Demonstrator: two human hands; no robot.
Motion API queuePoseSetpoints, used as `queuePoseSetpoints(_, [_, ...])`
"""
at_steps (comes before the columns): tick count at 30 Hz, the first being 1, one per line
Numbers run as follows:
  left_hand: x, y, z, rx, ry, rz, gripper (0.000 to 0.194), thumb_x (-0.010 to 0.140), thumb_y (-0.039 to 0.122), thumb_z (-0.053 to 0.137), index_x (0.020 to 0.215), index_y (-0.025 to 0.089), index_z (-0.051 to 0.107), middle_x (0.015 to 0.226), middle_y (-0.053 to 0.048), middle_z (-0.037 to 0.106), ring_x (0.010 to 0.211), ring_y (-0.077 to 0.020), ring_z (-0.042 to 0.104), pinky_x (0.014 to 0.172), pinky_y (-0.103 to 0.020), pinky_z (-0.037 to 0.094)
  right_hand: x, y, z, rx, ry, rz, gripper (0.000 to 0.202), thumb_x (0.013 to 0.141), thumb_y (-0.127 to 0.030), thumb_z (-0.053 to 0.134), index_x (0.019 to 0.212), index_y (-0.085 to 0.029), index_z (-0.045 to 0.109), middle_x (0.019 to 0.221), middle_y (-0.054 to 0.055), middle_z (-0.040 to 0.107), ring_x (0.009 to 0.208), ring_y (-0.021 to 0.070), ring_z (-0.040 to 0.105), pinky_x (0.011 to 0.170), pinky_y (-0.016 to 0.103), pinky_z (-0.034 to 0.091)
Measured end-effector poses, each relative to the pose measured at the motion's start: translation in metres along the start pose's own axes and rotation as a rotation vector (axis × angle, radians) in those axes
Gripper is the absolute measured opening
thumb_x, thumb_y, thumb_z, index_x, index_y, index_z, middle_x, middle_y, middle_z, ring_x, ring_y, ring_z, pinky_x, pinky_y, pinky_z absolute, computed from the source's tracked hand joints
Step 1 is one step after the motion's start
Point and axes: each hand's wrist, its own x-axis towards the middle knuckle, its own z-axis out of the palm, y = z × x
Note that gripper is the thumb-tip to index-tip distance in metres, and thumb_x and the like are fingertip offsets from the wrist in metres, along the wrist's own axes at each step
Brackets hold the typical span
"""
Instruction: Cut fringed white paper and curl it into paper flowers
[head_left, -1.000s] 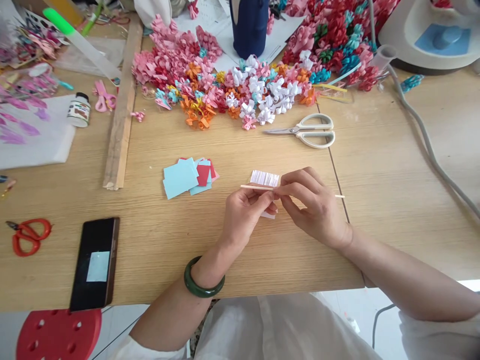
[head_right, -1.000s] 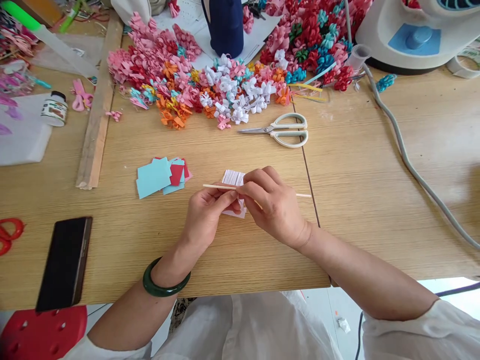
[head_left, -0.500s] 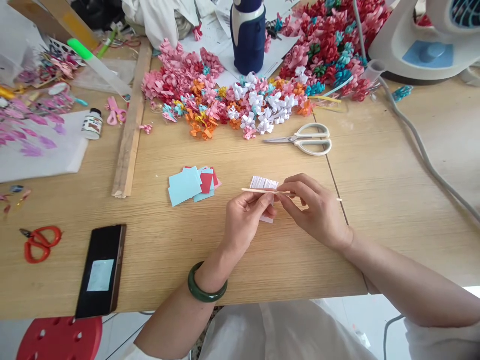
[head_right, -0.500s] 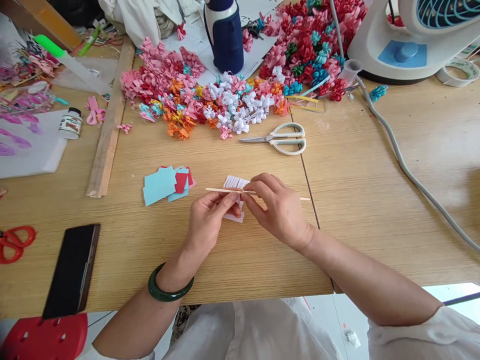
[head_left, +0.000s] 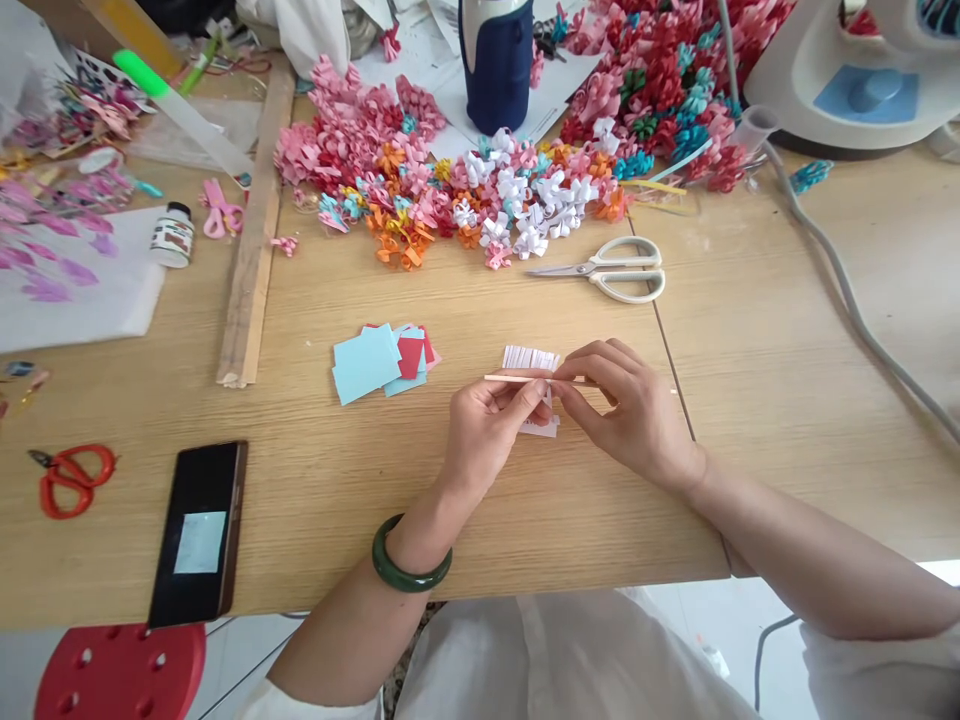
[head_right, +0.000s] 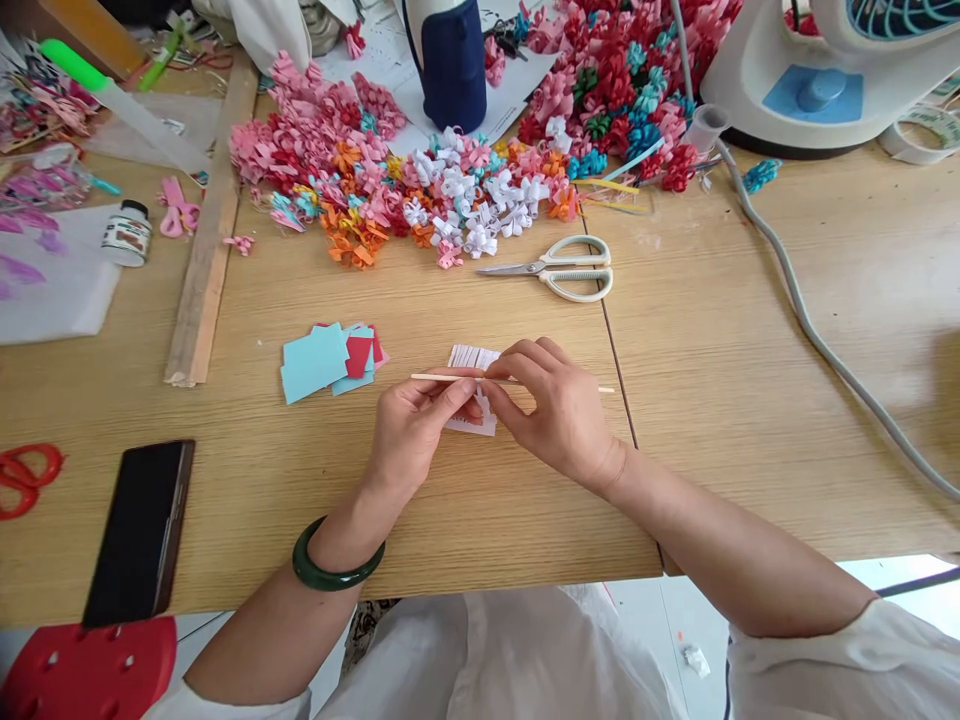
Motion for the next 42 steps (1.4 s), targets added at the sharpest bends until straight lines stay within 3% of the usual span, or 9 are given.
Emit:
queuePoseSetpoints(12, [-0.0009,0.0019,0.0005,-0.024,-0.051,0.001,0.017,0.083,0.030,0.074,0.093,0.016,0.074,0.070,-0.001,0.071,0.063,-0.0116,0.068,0.067,-0.025,0.058,0.0010,0.0000,-0.0003,0.262,-0.048,0.210,0.009,0.091,-0.019,0.065,0.084,-0.021,0.071,0.077,0.001,0.067,0.070,0.0146,0.054,0.061,0.030,0.043])
queuePoseSetpoints(19, [-0.0015,0.0005,0.0013,-0.043,-0.090,0.010,0.022,0.081,0.029,0.076,0.099,0.017,0.071,0.085,-0.003,0.074,0.071,-0.0132,0.071,0.071,-0.027,0.061,0.0024,-0.0023,-0.0027,0.256,-0.012,0.194,0.011,0.090,-0.016,0.065,0.082,-0.021,0.069,0.077,0.001,0.067,0.071,0.0150,0.053,0.061,0.030,0.042])
queuePoseSetpoints(27, [-0.0014,0.0009,0.0033,-0.069,-0.048,-0.013,0.029,0.079,0.027,0.079,0.105,0.017,0.071,0.081,-0.001,0.073,0.066,-0.0114,0.071,0.069,-0.025,0.061,0.0014,-0.0030,-0.0015,0.200,0.017,0.152,0.012,0.090,-0.014,0.064,0.083,-0.022,0.068,0.079,0.001,0.068,0.071,0.0152,0.054,0.063,0.031,0.043])
queuePoseSetpoints(34, [-0.0015,-0.0009,0.0034,-0.068,-0.015,-0.093,0.029,0.074,0.034,0.082,0.094,0.014,0.074,0.080,-0.004,0.075,0.065,-0.0136,0.071,0.067,-0.028,0.061,0.0005,-0.0025,-0.0009,0.102,0.031,0.092,0.012,0.092,-0.016,0.061,0.083,-0.022,0.066,0.081,0.003,0.069,0.073,0.0175,0.056,0.066,0.034,0.046])
queuePoseSetpoints(42, [-0.0021,0.0023,0.0032,-0.084,-0.018,-0.122,0.021,0.074,0.030,0.082,0.085,0.014,0.076,0.069,-0.002,0.073,0.063,-0.0121,0.069,0.065,-0.024,0.060,-0.0013,-0.0004,0.0012,-0.015,0.095,-0.036,0.009,0.092,-0.016,0.062,0.085,-0.022,0.064,0.080,0.004,0.067,0.073,0.0185,0.054,0.064,0.034,0.046])
